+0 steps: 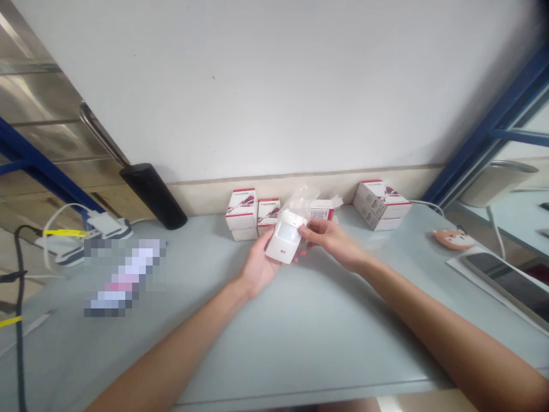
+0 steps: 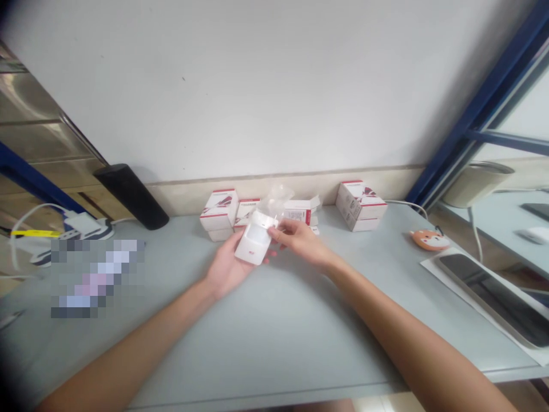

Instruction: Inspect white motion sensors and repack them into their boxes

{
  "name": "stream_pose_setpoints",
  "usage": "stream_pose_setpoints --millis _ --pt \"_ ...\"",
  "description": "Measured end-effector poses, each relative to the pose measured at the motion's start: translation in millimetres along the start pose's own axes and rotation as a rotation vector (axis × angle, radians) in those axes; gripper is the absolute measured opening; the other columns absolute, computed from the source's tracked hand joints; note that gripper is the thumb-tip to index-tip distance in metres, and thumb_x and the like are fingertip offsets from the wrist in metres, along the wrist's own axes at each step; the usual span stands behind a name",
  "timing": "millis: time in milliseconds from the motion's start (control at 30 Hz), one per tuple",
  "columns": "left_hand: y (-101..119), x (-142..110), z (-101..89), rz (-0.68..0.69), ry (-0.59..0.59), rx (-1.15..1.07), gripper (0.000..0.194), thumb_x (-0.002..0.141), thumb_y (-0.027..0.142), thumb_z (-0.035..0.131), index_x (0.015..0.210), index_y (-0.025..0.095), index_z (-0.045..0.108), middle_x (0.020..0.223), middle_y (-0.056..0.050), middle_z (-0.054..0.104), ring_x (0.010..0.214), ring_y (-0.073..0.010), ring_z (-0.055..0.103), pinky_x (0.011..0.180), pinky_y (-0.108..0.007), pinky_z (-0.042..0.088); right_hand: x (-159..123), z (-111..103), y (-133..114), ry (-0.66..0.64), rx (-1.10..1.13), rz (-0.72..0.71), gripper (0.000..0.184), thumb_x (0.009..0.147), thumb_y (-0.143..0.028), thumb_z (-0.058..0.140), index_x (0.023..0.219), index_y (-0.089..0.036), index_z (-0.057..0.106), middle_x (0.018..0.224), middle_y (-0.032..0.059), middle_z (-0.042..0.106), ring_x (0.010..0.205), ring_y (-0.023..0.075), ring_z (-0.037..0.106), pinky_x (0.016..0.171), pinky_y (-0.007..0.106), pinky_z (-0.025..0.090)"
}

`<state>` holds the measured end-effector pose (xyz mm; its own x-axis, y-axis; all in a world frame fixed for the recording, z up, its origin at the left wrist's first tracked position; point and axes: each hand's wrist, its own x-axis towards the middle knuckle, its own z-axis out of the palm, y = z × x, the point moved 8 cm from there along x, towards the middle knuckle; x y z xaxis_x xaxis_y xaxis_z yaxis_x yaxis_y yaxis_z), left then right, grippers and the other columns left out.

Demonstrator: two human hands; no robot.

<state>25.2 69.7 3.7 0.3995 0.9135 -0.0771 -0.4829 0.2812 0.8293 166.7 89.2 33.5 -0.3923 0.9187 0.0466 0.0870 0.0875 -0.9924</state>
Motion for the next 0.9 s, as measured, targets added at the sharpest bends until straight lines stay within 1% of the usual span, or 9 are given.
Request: stream_pose_setpoints --millis 133,233,467,533,600,667,733,800,900 --pt "6.2 0.2 -11.6 0.157 0.092 0.243 0.050 0.100 0.059 0.059 0.136 0.025 0.062 0.132 -0.009 0.072 0.112 -0.0252 0.070 0.090 -0.035 0.054 1.7 -12.3 -0.9 0.032 -0.106 -0.021 0.040 0.087 -0.057 0.076 0.100 -0.019 0.073 0.104 0.0077 0.075 0.093 0.0226 0.066 0.084 0.039 0.052" --pt "5.9 -2.4 -13.6 0.205 0.134 0.402 0.054 0.096 0.061 0.065 0.137 0.027 0.059 0.138 -0.009 0.068 0.123 -0.0257 0.065 0.095 -0.034 0.052 0.5 -17.4 -5.8 0.006 -0.174 -0.072 0.038 0.088 -0.055 0.076 0.105 -0.021 0.075 0.108 0.0075 0.076 0.099 0.0250 0.067 0.088 0.041 0.053" --pt "-0.7 -4.0 -2.6 0.275 -0.006 0.663 0.053 0.100 0.060 0.061 0.138 0.023 0.060 0.141 -0.010 0.068 0.136 -0.0304 0.058 0.111 -0.038 0.045 -3.9 -21.2 -16.7 -0.079 -0.269 -0.142 0.034 0.086 -0.046 0.079 0.106 -0.020 0.075 0.105 0.0072 0.076 0.094 0.0246 0.068 0.087 0.041 0.054" --pt "-1.5 -3.0 -4.0 0.277 -0.020 0.702 0.051 0.101 0.056 0.061 0.139 0.022 0.060 0.141 -0.011 0.068 0.138 -0.0312 0.057 0.113 -0.040 0.044 -3.9 -23.4 -16.1 -0.087 -0.275 -0.133 0.034 0.083 -0.046 0.081 0.104 -0.019 0.075 0.103 0.0072 0.077 0.092 0.0244 0.069 0.086 0.040 0.054" --pt "3.1 -4.0 -5.1 0.313 0.002 0.710 0.052 0.098 0.051 0.068 0.140 0.023 0.059 0.145 -0.011 0.065 0.140 -0.0313 0.055 0.117 -0.041 0.041 -3.7 -25.8 -15.5 -0.075 -0.288 -0.123 0.033 0.083 -0.045 0.082 0.101 -0.019 0.074 0.101 0.0069 0.077 0.092 0.0243 0.069 0.086 0.040 0.054" --pt "9.0 -7.0 -3.2 0.363 0.018 0.692 0.059 0.093 0.044 0.077 0.145 0.025 0.055 0.151 -0.011 0.060 0.143 -0.0304 0.053 0.120 -0.041 0.038 -3.9 -27.2 -15.9 -0.058 -0.314 -0.121 0.031 0.084 -0.045 0.081 0.099 -0.020 0.074 0.100 0.0064 0.077 0.091 0.0240 0.069 0.084 0.039 0.054" --pt "13.1 -9.8 -1.3 0.399 0.034 0.663 0.065 0.091 0.040 0.080 0.148 0.028 0.052 0.155 -0.010 0.056 0.144 -0.0295 0.052 0.121 -0.041 0.038 -4.2 -26.5 -17.1 -0.047 -0.351 -0.126 0.030 0.085 -0.046 0.080 0.100 -0.020 0.073 0.099 0.0060 0.077 0.090 0.0236 0.069 0.083 0.039 0.054" --pt "15.9 -10.9 -2.7 0.425 0.079 0.665 0.059 0.094 0.043 0.076 0.146 0.028 0.054 0.154 -0.010 0.058 0.141 -0.0288 0.054 0.120 -0.042 0.039 -4.5 -24.6 -18.2 -0.041 -0.387 -0.133 0.029 0.086 -0.046 0.078 0.100 -0.021 0.073 0.098 0.0056 0.077 0.089 0.0232 0.068 0.081 0.038 0.053" --pt "20.7 -9.5 -10.0 0.463 0.179 0.719 0.049 0.094 0.049 0.074 0.135 0.024 0.064 0.141 -0.010 0.067 0.131 -0.0286 0.062 0.115 -0.042 0.043 -5.3 -20.0 -20.6 -0.034 -0.425 -0.150 0.026 0.087 -0.045 0.076 0.095 -0.021 0.071 0.095 0.0048 0.076 0.087 0.0229 0.067 0.080 0.038 0.053"
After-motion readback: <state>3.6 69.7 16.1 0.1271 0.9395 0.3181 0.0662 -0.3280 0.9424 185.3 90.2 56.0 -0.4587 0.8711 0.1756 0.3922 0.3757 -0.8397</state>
